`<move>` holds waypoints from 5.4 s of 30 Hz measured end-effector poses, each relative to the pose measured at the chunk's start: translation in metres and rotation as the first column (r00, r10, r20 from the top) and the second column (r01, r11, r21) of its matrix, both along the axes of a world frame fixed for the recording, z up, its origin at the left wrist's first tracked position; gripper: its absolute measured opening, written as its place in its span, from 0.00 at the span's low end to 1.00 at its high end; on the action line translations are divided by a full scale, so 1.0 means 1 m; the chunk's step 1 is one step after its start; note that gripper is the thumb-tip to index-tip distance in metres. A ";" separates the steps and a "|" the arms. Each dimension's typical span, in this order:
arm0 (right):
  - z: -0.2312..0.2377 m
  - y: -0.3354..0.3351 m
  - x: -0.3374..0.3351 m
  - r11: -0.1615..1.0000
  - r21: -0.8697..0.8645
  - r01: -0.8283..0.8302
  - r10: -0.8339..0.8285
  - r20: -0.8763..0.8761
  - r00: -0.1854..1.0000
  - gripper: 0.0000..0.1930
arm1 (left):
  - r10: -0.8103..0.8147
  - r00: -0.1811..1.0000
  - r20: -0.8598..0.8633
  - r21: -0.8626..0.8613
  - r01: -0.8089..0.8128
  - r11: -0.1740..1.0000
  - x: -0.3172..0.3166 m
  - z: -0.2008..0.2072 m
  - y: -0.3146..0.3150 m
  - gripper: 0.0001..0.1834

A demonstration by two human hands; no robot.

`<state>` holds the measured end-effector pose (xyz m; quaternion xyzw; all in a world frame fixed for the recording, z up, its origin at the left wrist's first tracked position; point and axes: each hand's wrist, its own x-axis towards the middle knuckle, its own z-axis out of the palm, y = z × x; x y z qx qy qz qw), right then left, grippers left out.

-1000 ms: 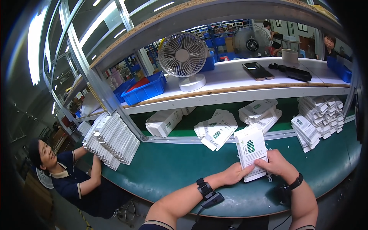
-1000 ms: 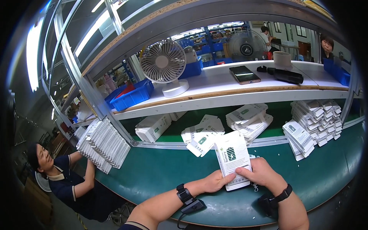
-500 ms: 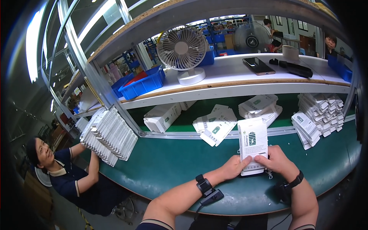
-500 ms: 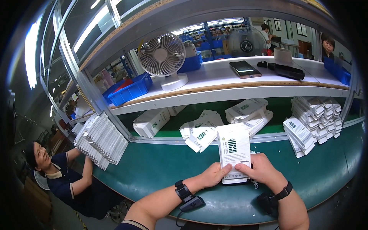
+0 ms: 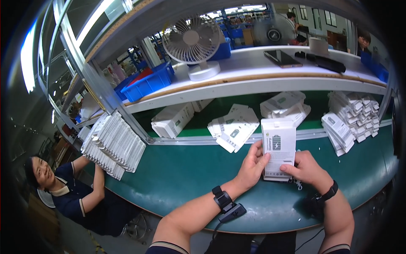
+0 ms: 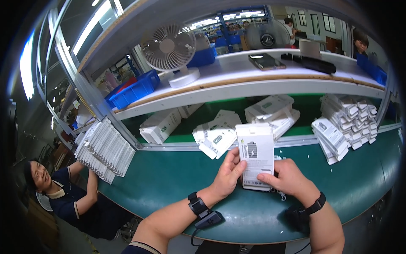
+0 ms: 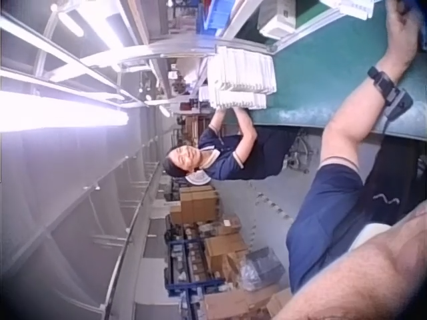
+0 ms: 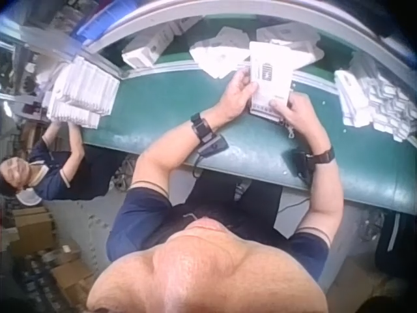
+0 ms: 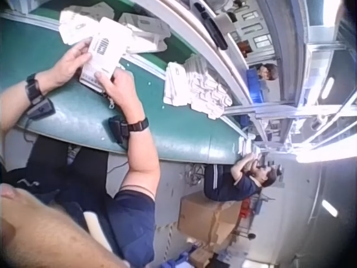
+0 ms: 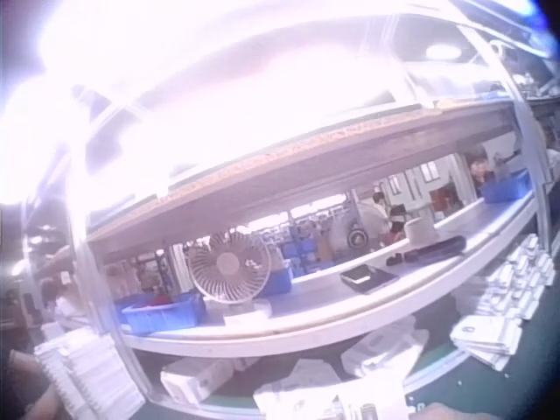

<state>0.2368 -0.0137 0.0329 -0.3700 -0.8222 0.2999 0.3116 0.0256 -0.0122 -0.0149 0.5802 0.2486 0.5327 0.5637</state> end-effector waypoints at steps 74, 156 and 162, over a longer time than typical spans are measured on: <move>-0.009 0.007 -0.005 0.988 -0.149 0.045 -0.103 -0.410 0.906 0.21 | 0.015 0.995 0.099 -0.273 0.013 0.962 0.001 0.009 -0.001 0.19; -0.011 0.013 0.008 0.799 -0.543 -0.258 0.141 -0.248 0.958 0.12 | -0.313 0.942 -0.122 -0.063 0.307 0.950 -0.002 0.007 -0.005 0.05; -0.007 0.010 0.012 0.638 -0.705 -0.311 0.190 -0.248 0.950 0.12 | -0.469 0.863 -0.191 -0.170 0.441 0.881 -0.007 0.013 -0.008 0.06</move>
